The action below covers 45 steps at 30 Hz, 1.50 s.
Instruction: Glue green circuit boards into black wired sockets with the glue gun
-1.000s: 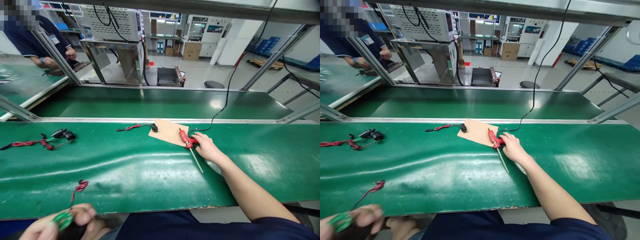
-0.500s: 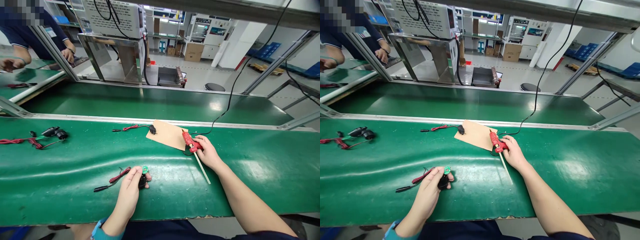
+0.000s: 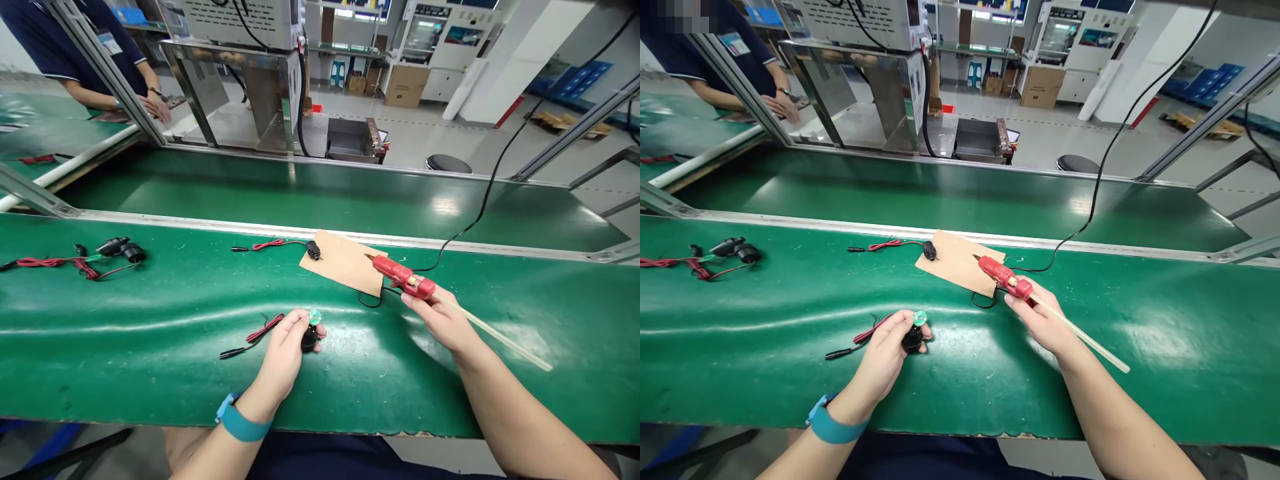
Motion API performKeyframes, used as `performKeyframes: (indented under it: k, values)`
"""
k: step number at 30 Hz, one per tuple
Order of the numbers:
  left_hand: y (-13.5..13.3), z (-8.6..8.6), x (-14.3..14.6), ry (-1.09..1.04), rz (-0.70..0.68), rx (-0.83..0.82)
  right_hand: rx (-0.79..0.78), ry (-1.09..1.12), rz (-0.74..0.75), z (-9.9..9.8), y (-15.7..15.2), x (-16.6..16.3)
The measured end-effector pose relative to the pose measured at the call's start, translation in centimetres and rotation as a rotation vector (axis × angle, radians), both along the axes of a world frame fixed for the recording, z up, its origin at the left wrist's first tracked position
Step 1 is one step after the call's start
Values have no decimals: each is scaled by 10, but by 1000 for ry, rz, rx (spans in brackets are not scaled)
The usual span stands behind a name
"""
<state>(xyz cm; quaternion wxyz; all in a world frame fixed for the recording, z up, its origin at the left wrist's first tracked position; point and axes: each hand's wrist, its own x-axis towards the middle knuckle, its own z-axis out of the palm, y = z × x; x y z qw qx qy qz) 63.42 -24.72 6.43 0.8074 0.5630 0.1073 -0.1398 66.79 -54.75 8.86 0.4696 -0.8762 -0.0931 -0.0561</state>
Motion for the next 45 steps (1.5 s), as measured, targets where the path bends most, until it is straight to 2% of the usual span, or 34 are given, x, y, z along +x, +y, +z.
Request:
performKeyframes:
  k: [10, 16, 26, 45]
  values:
    - [-10, -7, 3, 41, -20, -33, 114, 13, 332, 8, 37, -25]
    - [-12, -6, 0, 84, -37, -69, 117, 14, 431, 3, 41, -28]
    - [-11, -9, -6, 49, -63, -95, 42, -7, 505, 5, 44, -30]
    - [-12, -3, -8, 65, -83, -66, -9, 8, 489, 2, 43, -31]
